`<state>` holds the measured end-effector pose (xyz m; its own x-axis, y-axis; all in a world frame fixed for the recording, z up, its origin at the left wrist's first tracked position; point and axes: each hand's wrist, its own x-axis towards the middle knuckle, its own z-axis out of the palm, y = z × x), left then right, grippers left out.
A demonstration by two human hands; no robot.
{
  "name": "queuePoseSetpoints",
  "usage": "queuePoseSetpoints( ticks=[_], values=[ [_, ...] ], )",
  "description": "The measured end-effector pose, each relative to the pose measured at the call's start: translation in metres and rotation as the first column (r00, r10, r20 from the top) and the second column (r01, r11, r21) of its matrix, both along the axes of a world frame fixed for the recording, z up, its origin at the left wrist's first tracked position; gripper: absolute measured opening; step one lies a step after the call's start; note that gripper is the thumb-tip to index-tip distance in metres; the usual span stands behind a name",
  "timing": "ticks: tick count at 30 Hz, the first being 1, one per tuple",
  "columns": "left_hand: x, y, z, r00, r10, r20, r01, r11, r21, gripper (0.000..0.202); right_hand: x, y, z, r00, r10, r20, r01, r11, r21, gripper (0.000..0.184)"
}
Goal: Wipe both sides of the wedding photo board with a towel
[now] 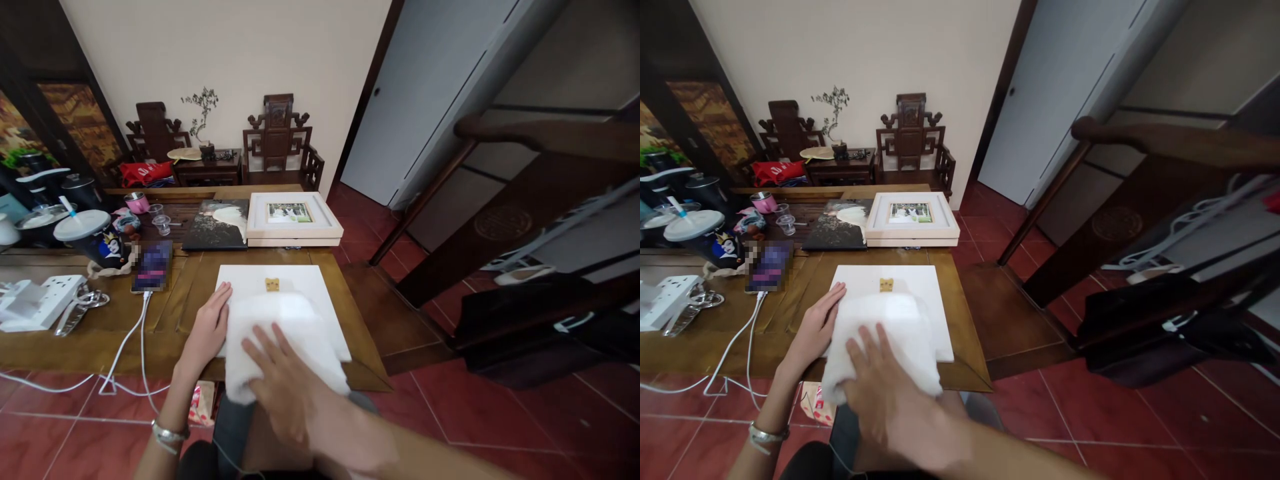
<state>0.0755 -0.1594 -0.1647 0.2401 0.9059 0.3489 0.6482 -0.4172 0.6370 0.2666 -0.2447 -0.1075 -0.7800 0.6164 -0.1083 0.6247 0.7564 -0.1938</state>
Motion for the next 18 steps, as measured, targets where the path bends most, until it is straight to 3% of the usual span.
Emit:
queuePoseSetpoints(
  ticks=[3,5,10,15,18],
  values=[
    [0.0,0.0,-0.001,1.0,-0.009,0.01,0.009,1.0,0.0,0.042,0.005,-0.015,-0.003,0.998,0.024,-0.052,-0.023,0.999,0.027,0.03],
    [0.0,0.0,0.001,1.0,0.0,0.02,0.001,1.0,-0.003,0.041,0.008,-0.009,-0.005,0.996,-0.006,-0.092,0.008,0.999,0.031,0.03],
    [0.001,-0.006,0.011,0.995,0.049,0.086,-0.053,0.998,0.044,0.04,0.004,0.046,0.001,0.985,-0.162,-0.065,0.165,0.985,0.052,0.04],
    [0.0,-0.011,0.015,0.915,0.068,0.397,-0.068,0.998,-0.015,0.047,-0.026,0.088,0.005,0.969,-0.239,-0.061,0.245,0.961,0.124,0.044],
    [-0.002,-0.008,0.013,0.805,0.058,0.59,-0.039,0.998,-0.045,0.053,-0.039,0.078,0.002,0.989,-0.112,-0.095,0.128,0.976,0.176,0.038]
  ],
)
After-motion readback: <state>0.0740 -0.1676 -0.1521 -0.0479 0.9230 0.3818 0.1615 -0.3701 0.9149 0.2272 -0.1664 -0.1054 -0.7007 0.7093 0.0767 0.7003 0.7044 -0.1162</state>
